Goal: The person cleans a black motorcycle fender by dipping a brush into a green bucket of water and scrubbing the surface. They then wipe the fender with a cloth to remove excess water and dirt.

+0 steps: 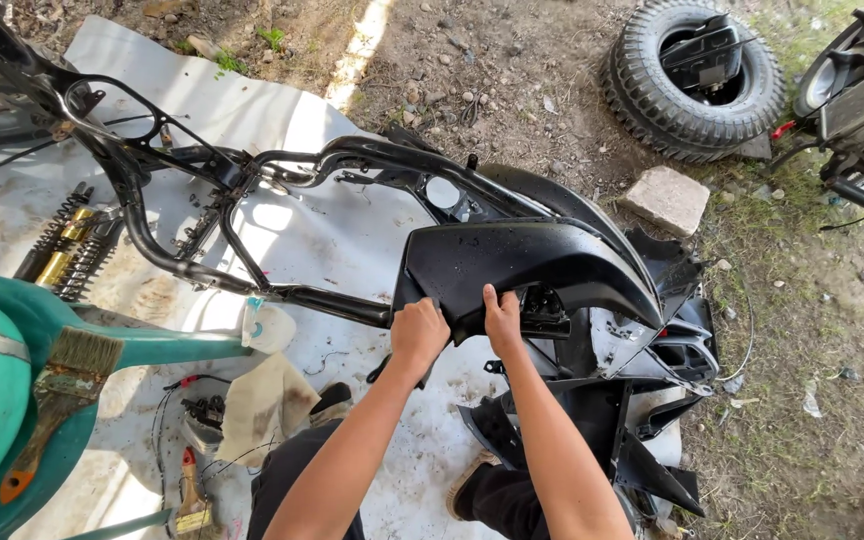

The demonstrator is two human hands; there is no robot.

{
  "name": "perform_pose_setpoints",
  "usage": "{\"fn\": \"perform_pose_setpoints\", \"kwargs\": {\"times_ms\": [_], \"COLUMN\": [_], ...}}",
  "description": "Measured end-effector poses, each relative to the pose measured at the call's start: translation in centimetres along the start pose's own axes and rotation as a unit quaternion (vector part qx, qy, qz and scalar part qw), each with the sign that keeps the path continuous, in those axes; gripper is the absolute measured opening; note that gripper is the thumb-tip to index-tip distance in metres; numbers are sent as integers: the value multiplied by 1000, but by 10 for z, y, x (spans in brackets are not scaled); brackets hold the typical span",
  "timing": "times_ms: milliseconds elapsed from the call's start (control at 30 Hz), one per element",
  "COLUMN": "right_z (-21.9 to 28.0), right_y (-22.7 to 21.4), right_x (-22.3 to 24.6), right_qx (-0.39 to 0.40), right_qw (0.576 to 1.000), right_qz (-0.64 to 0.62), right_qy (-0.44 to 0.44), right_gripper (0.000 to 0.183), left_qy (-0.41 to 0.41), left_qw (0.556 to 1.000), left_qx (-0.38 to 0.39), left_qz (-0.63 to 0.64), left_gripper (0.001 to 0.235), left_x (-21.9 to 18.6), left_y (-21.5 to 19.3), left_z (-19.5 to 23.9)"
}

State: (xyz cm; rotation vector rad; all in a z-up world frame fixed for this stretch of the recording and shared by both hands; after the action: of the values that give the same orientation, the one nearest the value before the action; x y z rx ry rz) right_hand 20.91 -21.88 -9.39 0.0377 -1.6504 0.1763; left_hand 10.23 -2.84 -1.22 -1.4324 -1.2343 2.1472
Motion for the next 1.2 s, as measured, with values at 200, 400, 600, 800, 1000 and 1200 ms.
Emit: {"fn": "perform_pose_setpoints", "kwargs": {"times_ms": [200,400,600,800,1000,1200], "right_z": [-2,3,8,14,21,23], "right_y": [-7,4,6,8,13,15], "right_x": [-13,3,2,4,37,56], "right_qx": [-4,7,7,-128,-197,-201], "right_qw": [999,1000,1000,962,935,937], "right_qz": [51,0,29,239,292,277], "right_qy": [4,-10,-5,-34,-51,-66], "right_gripper": [34,37,37,35,36,38], "left_qy": [-9,-72,-154,-200,-181,-90], "left_qw": [996,989,978,963,962,938], "left_qx": [78,104,134,179,204,315], "left_qz": [-39,-78,-50,-38,-35,-111], "left_gripper": [21,23,26,31,36,41], "left_x": [-6,11,43,71,89,86], "left_y": [8,-1,5,13,26,11], "left_z": [-2,-59,-101,-127,-136,-87]}}
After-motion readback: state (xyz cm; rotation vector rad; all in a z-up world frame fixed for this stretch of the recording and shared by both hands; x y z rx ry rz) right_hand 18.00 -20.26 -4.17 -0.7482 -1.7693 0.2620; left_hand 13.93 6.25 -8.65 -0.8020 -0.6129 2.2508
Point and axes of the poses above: each hand's wrist, its own z-axis away from the middle knuckle, its own y-axis out of the palm, x = y × z, the point moved 10 cm from there along -z, towards the middle knuckle, and after that the axes turned 7 degrees about -y, right-handed, at the moved point
